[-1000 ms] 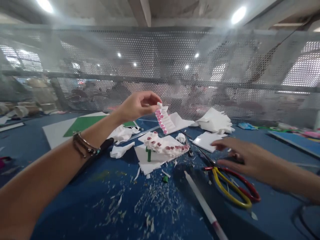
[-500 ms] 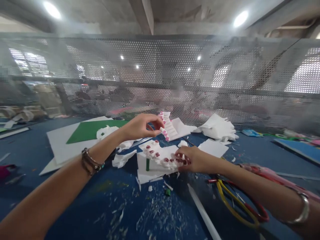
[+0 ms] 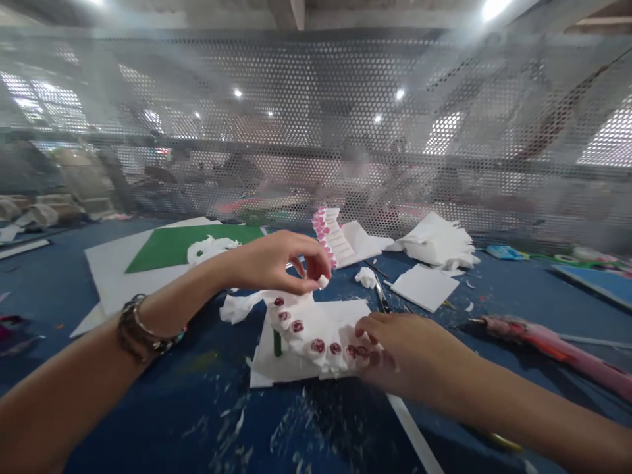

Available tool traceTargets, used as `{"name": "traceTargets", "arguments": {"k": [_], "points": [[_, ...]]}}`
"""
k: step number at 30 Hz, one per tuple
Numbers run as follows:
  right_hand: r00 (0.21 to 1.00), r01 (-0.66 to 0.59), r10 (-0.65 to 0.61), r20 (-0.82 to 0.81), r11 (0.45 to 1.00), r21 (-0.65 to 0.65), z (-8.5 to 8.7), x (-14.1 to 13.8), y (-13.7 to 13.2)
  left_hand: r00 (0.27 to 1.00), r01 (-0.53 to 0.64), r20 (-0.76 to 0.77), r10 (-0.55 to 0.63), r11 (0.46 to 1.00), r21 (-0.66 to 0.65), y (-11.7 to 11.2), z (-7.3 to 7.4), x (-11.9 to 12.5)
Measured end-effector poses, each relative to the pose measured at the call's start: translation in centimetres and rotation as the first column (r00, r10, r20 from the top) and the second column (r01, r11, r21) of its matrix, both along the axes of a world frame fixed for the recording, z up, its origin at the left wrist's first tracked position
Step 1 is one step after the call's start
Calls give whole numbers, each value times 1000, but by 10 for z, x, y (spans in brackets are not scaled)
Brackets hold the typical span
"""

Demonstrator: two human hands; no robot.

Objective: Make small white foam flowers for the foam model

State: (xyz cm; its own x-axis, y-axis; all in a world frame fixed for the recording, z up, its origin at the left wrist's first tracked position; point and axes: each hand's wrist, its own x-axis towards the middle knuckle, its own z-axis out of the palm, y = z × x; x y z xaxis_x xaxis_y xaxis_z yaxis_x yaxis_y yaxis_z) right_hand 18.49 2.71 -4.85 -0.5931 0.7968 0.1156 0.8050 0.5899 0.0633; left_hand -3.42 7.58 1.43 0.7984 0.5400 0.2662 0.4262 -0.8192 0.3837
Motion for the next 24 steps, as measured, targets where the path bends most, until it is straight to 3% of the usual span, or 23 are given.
{"name": "traceTargets", "arguments": {"k": [5,10,24], "points": [[998,-55,56,32,998,-13,-2,1,0,984,62,-172,-56,998,32,-6,-2,0],[998,-35,35,60,999,9,-3,0,-4,968,49,-248,-38,998,37,-7,-3,3],[997,-51,48,68,997,52,-5,-1,-6,951,52,-306,-35,998,46,-5,-6,7]]}}
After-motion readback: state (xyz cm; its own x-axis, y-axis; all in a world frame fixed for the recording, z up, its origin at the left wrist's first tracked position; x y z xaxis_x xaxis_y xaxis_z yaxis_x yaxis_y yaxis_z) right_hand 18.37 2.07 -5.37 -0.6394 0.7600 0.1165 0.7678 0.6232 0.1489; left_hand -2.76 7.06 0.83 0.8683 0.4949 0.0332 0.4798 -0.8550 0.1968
